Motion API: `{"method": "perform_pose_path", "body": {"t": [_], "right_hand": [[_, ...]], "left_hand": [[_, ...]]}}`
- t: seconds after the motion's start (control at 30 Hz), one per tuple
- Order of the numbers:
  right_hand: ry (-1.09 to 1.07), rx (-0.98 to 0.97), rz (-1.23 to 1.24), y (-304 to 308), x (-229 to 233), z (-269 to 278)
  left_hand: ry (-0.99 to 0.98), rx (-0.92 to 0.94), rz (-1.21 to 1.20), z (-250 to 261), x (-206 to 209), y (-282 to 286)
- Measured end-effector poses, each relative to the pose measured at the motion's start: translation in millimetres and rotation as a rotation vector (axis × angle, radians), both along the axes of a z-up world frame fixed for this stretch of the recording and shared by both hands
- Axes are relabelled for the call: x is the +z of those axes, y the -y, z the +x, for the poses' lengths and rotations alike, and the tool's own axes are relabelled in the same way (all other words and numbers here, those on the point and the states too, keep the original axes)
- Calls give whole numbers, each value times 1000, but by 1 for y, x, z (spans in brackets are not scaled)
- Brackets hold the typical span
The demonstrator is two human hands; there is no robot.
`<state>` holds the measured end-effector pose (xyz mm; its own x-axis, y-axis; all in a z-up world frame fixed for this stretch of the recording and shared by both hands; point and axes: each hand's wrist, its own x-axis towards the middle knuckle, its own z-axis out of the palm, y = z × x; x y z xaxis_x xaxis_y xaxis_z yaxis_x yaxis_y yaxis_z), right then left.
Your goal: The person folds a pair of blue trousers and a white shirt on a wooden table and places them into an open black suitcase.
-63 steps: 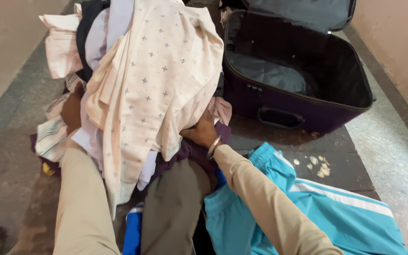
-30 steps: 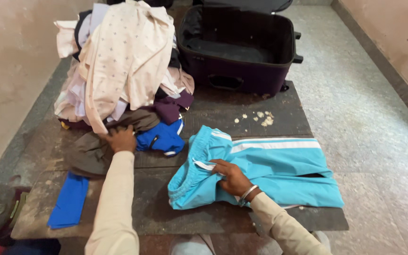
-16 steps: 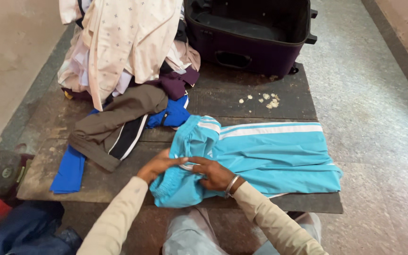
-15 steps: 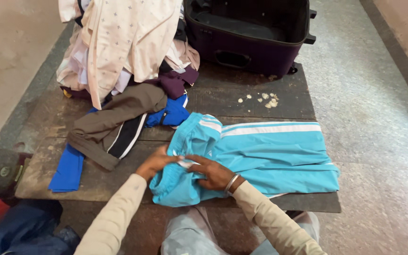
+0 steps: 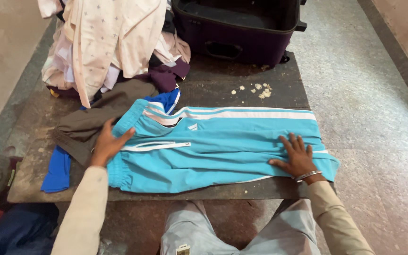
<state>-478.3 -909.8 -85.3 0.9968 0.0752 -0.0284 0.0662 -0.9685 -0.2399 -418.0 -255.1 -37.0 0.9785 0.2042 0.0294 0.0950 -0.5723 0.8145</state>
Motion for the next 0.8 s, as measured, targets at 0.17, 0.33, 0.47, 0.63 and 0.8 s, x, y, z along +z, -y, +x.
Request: {"method": "perform_pose_path", "body": {"t": [0.17, 0.33, 0.47, 0.63, 0.8], "right_hand": [[9, -21, 74, 19, -13, 5], [32, 4, 42, 23, -23, 11], [8, 20, -7, 22, -21, 12], [13, 65, -81, 18, -17, 8], [71, 138, -119, 9, -20, 8]], "left_hand": [[-128, -169, -95, 54, -5, 13], [12, -204, 49, 85, -17, 3], [-86, -81, 195, 101, -27, -10], [-181, 150, 475, 143, -56, -65], [-322, 164, 622, 169, -81, -74]]}}
